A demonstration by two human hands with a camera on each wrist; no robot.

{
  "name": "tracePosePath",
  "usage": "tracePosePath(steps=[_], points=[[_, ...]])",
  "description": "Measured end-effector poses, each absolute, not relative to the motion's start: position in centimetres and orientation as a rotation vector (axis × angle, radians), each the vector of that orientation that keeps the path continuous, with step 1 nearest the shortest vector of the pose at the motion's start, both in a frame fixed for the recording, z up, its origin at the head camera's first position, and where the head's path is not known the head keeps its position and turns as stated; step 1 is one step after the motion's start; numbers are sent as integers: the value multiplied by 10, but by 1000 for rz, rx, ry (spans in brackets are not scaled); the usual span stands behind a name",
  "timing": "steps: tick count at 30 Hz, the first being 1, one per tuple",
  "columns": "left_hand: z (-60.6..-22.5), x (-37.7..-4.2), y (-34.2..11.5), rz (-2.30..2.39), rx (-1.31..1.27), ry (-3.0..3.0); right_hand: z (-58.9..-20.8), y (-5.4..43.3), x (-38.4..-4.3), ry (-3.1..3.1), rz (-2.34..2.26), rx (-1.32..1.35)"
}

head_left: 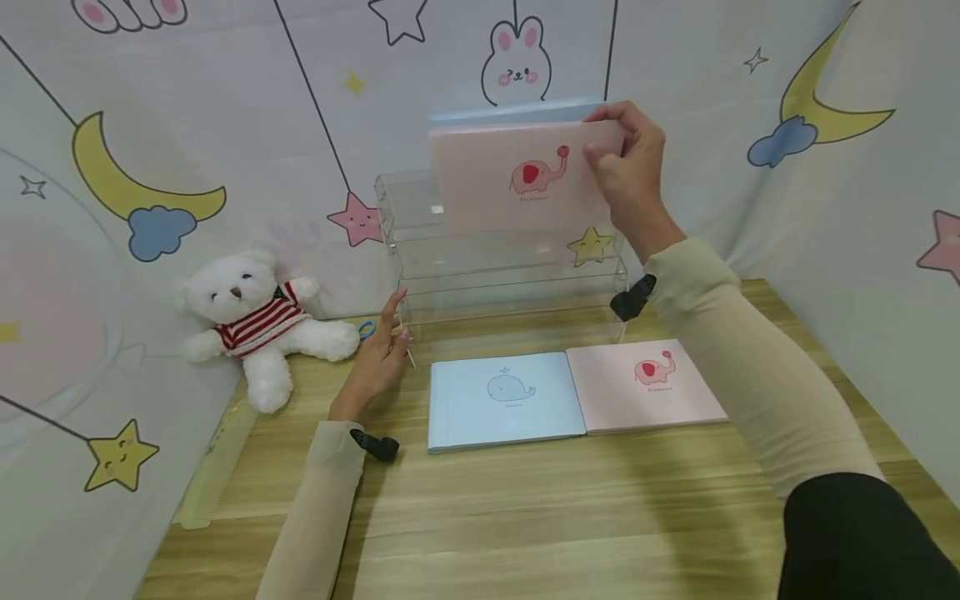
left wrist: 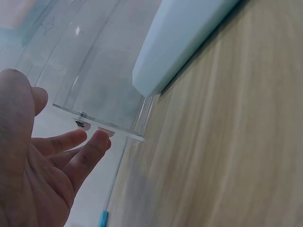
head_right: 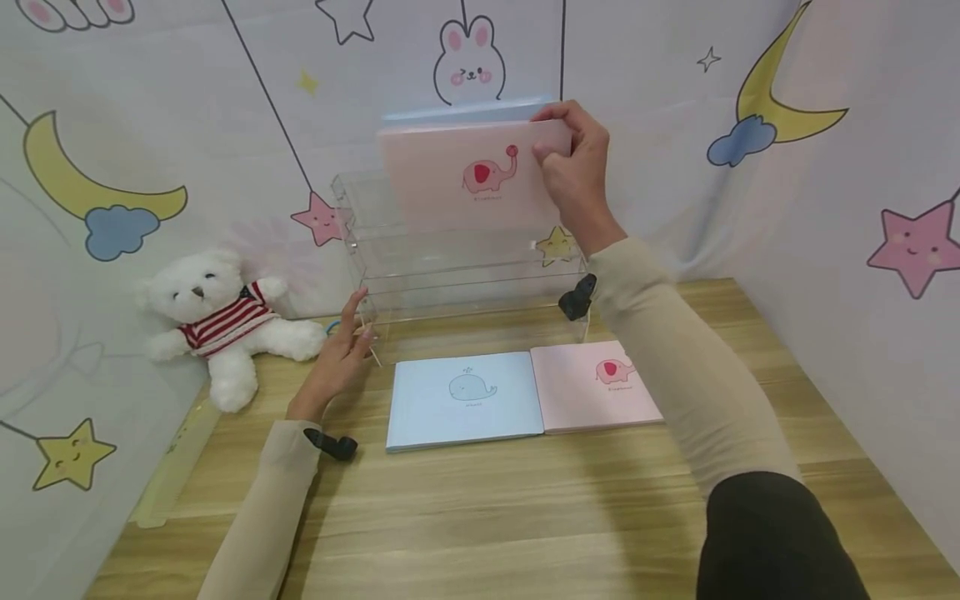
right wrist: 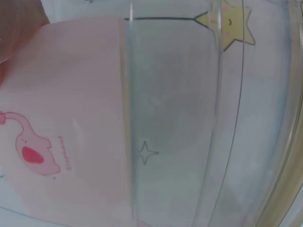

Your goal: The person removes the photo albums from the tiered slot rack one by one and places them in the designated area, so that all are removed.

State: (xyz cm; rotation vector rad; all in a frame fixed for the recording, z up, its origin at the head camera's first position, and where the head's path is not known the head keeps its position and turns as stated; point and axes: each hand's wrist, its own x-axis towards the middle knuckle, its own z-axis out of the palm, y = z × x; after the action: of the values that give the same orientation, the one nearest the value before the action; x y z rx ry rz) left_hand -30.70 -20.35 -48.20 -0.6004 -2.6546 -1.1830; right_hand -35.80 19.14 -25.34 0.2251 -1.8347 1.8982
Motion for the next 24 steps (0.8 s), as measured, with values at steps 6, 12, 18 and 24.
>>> tracePosePath(steps=[6, 12, 18, 24], points=[[-482, -308, -203, -1184, -604, -2648, -247, 189, -345, -1826, 1935, 224], [-483, -308, -204, -1185, -602, -2653, -250, 185, -323, -1861, 1901, 223], [-483, -308, -204, -1193, -598, -2660, -259, 186, -303, -1888, 1915, 177], [-483, -308, -204, -1195, -616, -2656, -270, 190, -285, -1834, 1992, 178]])
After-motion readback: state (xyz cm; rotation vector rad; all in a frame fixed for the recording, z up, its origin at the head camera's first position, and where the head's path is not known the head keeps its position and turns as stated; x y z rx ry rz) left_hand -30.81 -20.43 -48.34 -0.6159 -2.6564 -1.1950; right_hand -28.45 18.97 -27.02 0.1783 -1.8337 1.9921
